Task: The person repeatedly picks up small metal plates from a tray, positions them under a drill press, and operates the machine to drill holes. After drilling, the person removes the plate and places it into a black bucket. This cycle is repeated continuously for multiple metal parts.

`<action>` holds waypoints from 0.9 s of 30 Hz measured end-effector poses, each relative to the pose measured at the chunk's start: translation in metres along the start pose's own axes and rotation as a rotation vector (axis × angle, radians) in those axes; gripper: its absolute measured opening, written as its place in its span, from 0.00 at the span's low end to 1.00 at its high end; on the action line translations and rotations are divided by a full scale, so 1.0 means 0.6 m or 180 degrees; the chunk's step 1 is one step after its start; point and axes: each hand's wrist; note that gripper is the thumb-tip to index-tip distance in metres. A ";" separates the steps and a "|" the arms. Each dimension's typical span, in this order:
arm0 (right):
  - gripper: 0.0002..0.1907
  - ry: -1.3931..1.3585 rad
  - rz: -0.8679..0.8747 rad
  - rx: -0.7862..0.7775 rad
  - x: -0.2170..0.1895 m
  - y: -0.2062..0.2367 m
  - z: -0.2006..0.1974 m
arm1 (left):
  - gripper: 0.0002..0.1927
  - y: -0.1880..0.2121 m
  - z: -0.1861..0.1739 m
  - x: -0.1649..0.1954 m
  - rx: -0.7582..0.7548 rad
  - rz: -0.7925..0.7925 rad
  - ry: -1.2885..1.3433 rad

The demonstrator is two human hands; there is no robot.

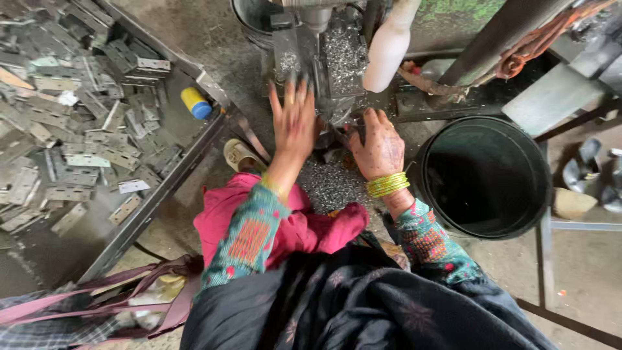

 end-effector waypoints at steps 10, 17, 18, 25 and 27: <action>0.18 -0.0190 0.0377 -0.0490 -0.033 -0.006 -0.020 | 0.11 -0.108 -0.064 0.050 -0.0803 -0.0661 -0.0480; 0.17 -0.0175 0.0375 -0.0513 -0.023 -0.006 -0.012 | 0.18 -0.040 -0.013 0.012 -0.0620 -0.0664 0.0710; 0.17 -0.0187 0.0412 -0.0571 -0.021 -0.006 -0.011 | 0.21 -0.030 -0.006 0.010 -0.0664 -0.0576 0.0719; 0.21 0.0163 0.0754 -0.1373 0.028 0.002 0.027 | 0.20 -0.096 0.032 0.021 -0.1193 -0.0478 -0.0282; 0.21 0.0238 0.0852 -0.1500 0.069 0.027 0.054 | 0.21 -0.115 0.039 0.023 -0.0952 -0.0594 -0.0341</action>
Point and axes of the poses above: each hand's wrist, its own y-axis away from the middle knuckle, its own z-axis out of the palm, x = y × z, and after that the axes turned 14 degrees about -y, right-handed
